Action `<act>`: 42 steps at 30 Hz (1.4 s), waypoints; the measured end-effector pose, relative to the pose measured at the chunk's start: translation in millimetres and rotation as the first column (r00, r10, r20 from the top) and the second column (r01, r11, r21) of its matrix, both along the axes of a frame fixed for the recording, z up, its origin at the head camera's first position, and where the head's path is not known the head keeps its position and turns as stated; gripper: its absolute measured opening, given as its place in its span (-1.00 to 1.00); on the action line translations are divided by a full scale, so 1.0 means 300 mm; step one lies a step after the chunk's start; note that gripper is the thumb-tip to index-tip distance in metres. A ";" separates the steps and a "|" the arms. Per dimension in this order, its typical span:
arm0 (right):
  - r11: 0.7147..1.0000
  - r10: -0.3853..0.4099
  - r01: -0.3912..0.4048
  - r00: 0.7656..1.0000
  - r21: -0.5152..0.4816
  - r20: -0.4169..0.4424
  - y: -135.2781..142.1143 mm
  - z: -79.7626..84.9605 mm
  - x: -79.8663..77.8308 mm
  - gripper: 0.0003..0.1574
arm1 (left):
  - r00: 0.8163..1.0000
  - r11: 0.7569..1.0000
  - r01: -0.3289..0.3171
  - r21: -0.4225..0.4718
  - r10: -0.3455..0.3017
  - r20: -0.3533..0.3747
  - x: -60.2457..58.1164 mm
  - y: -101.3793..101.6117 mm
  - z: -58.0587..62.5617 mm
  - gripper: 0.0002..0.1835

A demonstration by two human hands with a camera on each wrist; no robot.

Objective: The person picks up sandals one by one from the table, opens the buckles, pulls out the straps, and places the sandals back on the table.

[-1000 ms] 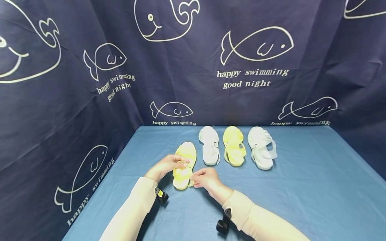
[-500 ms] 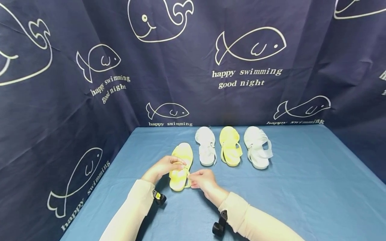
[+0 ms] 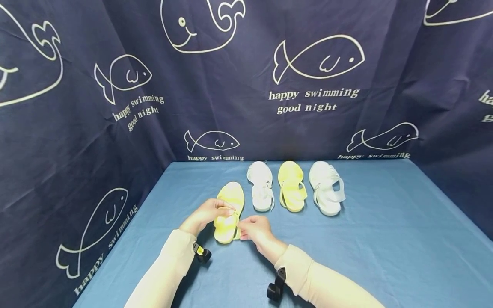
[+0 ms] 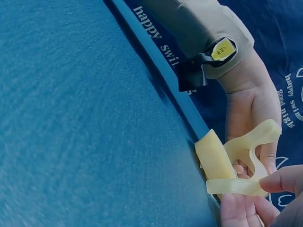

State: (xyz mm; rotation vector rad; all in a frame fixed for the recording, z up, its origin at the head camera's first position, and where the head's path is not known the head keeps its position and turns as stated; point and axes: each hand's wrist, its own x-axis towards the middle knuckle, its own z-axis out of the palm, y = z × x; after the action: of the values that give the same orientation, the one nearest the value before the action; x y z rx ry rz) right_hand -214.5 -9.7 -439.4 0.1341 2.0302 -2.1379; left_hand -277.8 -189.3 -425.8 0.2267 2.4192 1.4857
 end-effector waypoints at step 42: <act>0.990 -0.104 0.108 0.994 -0.094 0.045 -0.006 0.000 -0.044 -0.75 | 0.997 0.991 -0.036 0.130 0.027 0.076 0.000 0.040 -0.014 -0.74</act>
State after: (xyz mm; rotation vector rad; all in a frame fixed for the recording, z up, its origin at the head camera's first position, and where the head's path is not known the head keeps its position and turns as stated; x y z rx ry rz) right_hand -227.7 -11.4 -439.3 0.2738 1.9341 -2.2726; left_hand -277.6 -177.4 -430.1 0.1589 2.2802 1.6389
